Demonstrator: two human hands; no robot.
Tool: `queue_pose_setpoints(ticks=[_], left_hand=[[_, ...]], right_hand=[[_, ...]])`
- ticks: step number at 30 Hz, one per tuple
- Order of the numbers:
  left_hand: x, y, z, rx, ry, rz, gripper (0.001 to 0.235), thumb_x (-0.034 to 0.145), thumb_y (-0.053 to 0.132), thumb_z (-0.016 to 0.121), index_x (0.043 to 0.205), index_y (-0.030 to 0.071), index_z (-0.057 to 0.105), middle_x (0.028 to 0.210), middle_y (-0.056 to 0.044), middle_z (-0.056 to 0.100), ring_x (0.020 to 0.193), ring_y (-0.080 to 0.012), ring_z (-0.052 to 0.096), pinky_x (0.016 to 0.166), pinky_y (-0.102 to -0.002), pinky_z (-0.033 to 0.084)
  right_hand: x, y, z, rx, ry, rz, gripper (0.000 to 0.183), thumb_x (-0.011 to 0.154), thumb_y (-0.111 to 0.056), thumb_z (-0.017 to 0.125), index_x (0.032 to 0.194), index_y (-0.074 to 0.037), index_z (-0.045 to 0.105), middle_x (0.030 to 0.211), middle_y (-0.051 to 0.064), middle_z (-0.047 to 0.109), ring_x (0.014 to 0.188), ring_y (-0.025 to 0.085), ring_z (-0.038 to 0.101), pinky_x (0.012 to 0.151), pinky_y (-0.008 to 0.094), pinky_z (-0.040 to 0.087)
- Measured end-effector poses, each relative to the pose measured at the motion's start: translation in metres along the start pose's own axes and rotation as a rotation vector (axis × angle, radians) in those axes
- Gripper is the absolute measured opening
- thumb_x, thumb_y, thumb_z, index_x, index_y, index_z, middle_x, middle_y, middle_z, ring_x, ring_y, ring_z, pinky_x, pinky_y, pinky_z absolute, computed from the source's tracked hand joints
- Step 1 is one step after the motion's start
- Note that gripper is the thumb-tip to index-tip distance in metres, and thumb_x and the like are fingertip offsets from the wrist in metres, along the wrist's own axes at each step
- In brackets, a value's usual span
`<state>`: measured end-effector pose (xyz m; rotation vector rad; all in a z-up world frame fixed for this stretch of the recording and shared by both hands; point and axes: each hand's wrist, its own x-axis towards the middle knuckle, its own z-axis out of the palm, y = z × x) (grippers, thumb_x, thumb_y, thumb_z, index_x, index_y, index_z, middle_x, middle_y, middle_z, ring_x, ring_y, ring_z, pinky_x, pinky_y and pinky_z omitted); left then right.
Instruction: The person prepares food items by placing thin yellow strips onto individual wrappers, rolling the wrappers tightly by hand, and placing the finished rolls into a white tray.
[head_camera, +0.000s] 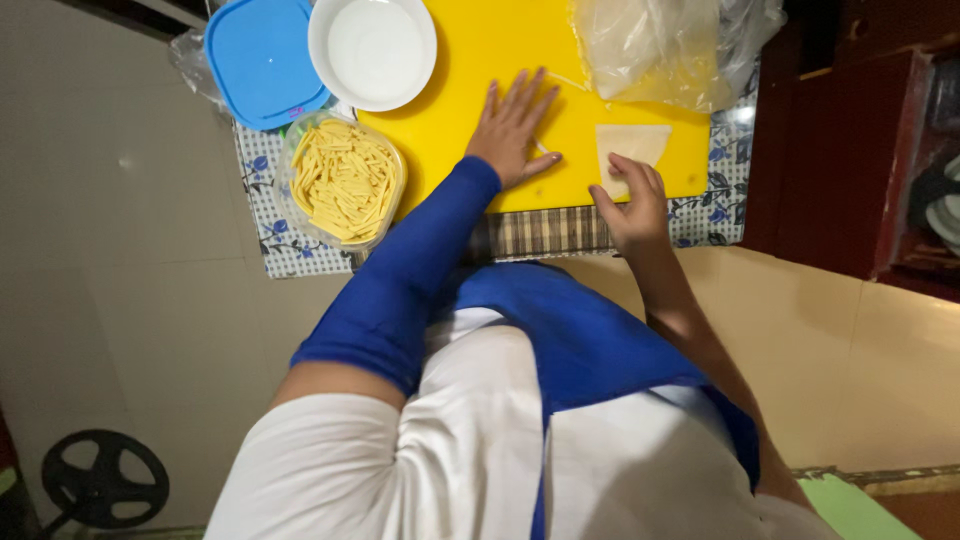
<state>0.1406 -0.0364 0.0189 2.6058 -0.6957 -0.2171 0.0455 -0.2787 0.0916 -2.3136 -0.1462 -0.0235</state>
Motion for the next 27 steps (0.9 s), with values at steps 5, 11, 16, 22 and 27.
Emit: queue_pose_setpoints(ticks=[5, 11, 16, 22, 27], left_hand=[[-0.064, -0.024, 0.012, -0.066, 0.199, -0.2, 0.083, 0.098, 0.054, 0.064, 0.163, 0.013, 0.031, 0.172, -0.014, 0.017, 0.16, -0.0337, 0.013, 0.128, -0.061, 0.006], [-0.108, -0.036, 0.03, 0.023, 0.158, -0.173, 0.079, 0.098, 0.053, 0.061, 0.16, 0.01, 0.037, 0.17, -0.014, 0.022, 0.159, -0.0316, 0.017, 0.127, -0.061, 0.008], [-0.11, -0.037, 0.03, 0.083, 0.167, -0.119, 0.08, 0.097, 0.056, 0.058, 0.159, 0.009, 0.039, 0.169, -0.013, 0.028, 0.157, -0.0296, 0.023, 0.127, -0.057, 0.012], [-0.11, -0.035, 0.027, 0.074, 0.177, -0.1, 0.079, 0.096, 0.058, 0.057, 0.155, 0.007, 0.043, 0.166, -0.013, 0.032, 0.156, -0.0293, 0.025, 0.126, -0.056, 0.015], [-0.107, -0.038, 0.025, 0.053, 0.213, -0.091, 0.075, 0.096, 0.057, 0.059, 0.152, 0.008, 0.048, 0.164, -0.014, 0.037, 0.155, -0.0293, 0.029, 0.126, -0.056, 0.019]], right_hand=[[0.052, -0.005, 0.044, -0.055, -0.066, -0.16, 0.035, 0.089, -0.013, 0.083, 0.118, -0.001, 0.068, 0.111, 0.016, 0.07, 0.109, 0.036, 0.064, 0.097, 0.044, 0.05], [0.103, -0.004, 0.099, -0.139, -0.165, -0.208, 0.036, 0.082, -0.015, 0.085, 0.112, -0.002, 0.07, 0.105, 0.017, 0.071, 0.102, 0.039, 0.065, 0.09, 0.046, 0.052], [0.126, -0.001, 0.113, -0.118, -0.24, -0.149, 0.031, 0.084, -0.01, 0.081, 0.112, -0.002, 0.07, 0.094, 0.016, 0.072, 0.088, 0.036, 0.07, 0.08, 0.043, 0.055], [0.208, 0.012, 0.126, 0.362, -0.319, 0.15, 0.028, 0.089, -0.006, 0.079, 0.114, 0.0, 0.068, 0.087, 0.009, 0.072, 0.074, 0.015, 0.067, 0.066, 0.028, 0.054], [0.337, -0.005, 0.139, 0.611, -0.281, 0.143, 0.026, 0.093, 0.001, 0.076, 0.115, 0.004, 0.064, 0.092, 0.007, 0.075, 0.069, 0.011, 0.07, 0.061, 0.026, 0.057]])
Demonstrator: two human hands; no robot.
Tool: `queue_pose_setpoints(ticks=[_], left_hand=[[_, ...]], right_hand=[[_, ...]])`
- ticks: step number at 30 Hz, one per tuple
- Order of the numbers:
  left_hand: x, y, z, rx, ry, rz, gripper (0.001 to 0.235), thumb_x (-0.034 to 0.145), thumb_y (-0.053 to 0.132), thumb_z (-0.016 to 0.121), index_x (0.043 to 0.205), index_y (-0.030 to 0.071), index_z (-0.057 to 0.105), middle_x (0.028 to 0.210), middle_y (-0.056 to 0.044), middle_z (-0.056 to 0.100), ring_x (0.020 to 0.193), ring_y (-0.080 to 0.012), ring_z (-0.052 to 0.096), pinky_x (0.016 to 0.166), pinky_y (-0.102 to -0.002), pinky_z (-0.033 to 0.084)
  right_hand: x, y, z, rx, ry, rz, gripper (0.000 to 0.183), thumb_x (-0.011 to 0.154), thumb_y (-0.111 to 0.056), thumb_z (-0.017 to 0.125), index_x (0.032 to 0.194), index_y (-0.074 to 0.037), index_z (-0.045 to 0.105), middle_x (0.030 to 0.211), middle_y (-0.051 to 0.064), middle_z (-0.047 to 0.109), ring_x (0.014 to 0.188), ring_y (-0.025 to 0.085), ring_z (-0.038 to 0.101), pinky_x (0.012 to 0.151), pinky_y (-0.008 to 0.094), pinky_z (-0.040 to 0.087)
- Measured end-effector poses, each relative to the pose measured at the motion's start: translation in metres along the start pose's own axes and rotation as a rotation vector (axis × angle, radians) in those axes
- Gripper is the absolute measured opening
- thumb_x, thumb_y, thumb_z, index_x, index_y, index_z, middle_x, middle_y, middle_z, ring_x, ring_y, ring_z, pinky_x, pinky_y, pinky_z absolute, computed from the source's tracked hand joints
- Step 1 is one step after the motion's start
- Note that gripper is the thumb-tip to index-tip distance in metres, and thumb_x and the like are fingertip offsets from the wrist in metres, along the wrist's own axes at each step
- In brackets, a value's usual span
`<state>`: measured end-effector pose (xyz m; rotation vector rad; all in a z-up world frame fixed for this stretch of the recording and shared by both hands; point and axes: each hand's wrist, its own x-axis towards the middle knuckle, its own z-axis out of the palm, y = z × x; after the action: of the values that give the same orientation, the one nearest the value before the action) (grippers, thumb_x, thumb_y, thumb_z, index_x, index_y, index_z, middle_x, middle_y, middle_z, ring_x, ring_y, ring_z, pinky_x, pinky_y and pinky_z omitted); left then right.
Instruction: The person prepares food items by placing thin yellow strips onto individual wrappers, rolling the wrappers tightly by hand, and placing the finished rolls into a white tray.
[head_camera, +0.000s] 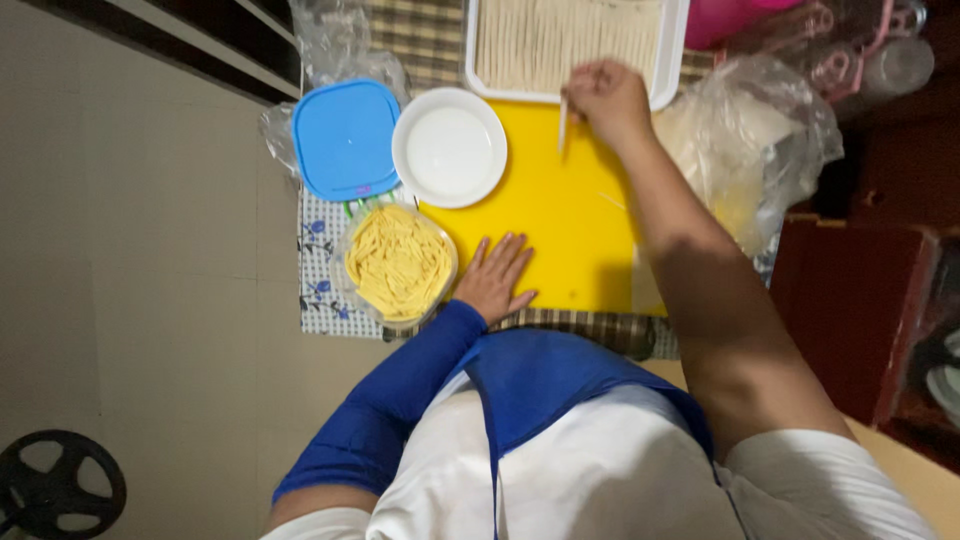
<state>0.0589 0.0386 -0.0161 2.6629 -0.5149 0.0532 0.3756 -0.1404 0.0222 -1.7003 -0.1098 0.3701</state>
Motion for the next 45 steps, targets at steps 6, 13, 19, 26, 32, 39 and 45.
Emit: queue_pose_setpoints(ticks=[6, 13, 19, 26, 32, 39, 45], left_hand=[[0.0, -0.001, -0.002, -0.014, -0.004, -0.01, 0.073, 0.097, 0.056, 0.06, 0.15, 0.007, 0.051, 0.162, -0.015, 0.042, 0.154, -0.03, 0.033, 0.126, -0.054, 0.021], [0.003, -0.003, -0.004, -0.063, -0.016, -0.018, 0.073, 0.096, 0.056, 0.06, 0.149, 0.006, 0.051, 0.16, -0.016, 0.043, 0.152, -0.0303, 0.034, 0.125, -0.055, 0.021], [0.004, -0.005, -0.002, -0.066, -0.03, -0.016, 0.073, 0.096, 0.055, 0.06, 0.149, 0.006, 0.052, 0.16, -0.016, 0.044, 0.152, -0.03, 0.036, 0.125, -0.054, 0.021], [0.004, -0.003, -0.005, -0.057, -0.011, -0.017, 0.072, 0.097, 0.056, 0.06, 0.149, 0.007, 0.052, 0.159, -0.016, 0.045, 0.152, -0.0293, 0.036, 0.126, -0.054, 0.021], [0.005, -0.004, -0.007, -0.055, -0.014, -0.015, 0.072, 0.097, 0.056, 0.06, 0.149, 0.006, 0.053, 0.159, -0.016, 0.045, 0.152, -0.0296, 0.035, 0.125, -0.054, 0.021], [0.003, -0.001, -0.006, -0.07, -0.017, -0.027, 0.071, 0.098, 0.055, 0.06, 0.148, 0.005, 0.052, 0.158, -0.016, 0.045, 0.152, -0.03, 0.035, 0.126, -0.054, 0.021], [0.003, 0.0, -0.007, -0.056, -0.024, 0.0, 0.073, 0.097, 0.054, 0.059, 0.15, 0.004, 0.05, 0.159, -0.016, 0.045, 0.152, -0.0304, 0.033, 0.125, -0.055, 0.02]], right_hand=[[0.089, -0.025, 0.019, -0.126, 0.107, 0.062, 0.021, 0.089, 0.0, 0.077, 0.107, 0.004, 0.066, 0.079, 0.007, 0.07, 0.057, 0.012, 0.065, 0.048, 0.027, 0.052], [0.114, -0.01, 0.043, -0.286, 0.108, 0.193, 0.014, 0.085, 0.0, 0.077, 0.093, 0.004, 0.066, 0.071, 0.005, 0.067, 0.052, 0.012, 0.064, 0.044, 0.027, 0.05], [0.11, -0.017, 0.052, -0.322, 0.06, 0.24, 0.013, 0.086, -0.002, 0.076, 0.09, 0.001, 0.064, 0.069, 0.006, 0.066, 0.052, 0.011, 0.064, 0.044, 0.028, 0.049], [0.105, -0.029, 0.054, -0.356, 0.023, 0.231, 0.009, 0.086, 0.001, 0.071, 0.092, 0.0, 0.065, 0.067, 0.007, 0.066, 0.051, 0.013, 0.062, 0.043, 0.029, 0.046], [0.107, -0.019, 0.053, -0.299, 0.014, 0.173, 0.008, 0.086, 0.004, 0.071, 0.091, 0.003, 0.064, 0.07, 0.007, 0.066, 0.053, 0.013, 0.065, 0.046, 0.028, 0.051], [0.089, -0.034, 0.037, -0.254, 0.007, 0.16, 0.01, 0.093, -0.001, 0.069, 0.099, 0.005, 0.064, 0.077, 0.008, 0.068, 0.057, 0.013, 0.067, 0.049, 0.028, 0.053], [-0.007, -0.061, -0.014, -0.109, -0.019, 0.003, 0.013, 0.1, -0.005, 0.067, 0.108, 0.005, 0.065, 0.087, 0.006, 0.071, 0.07, 0.012, 0.07, 0.061, 0.026, 0.055]])
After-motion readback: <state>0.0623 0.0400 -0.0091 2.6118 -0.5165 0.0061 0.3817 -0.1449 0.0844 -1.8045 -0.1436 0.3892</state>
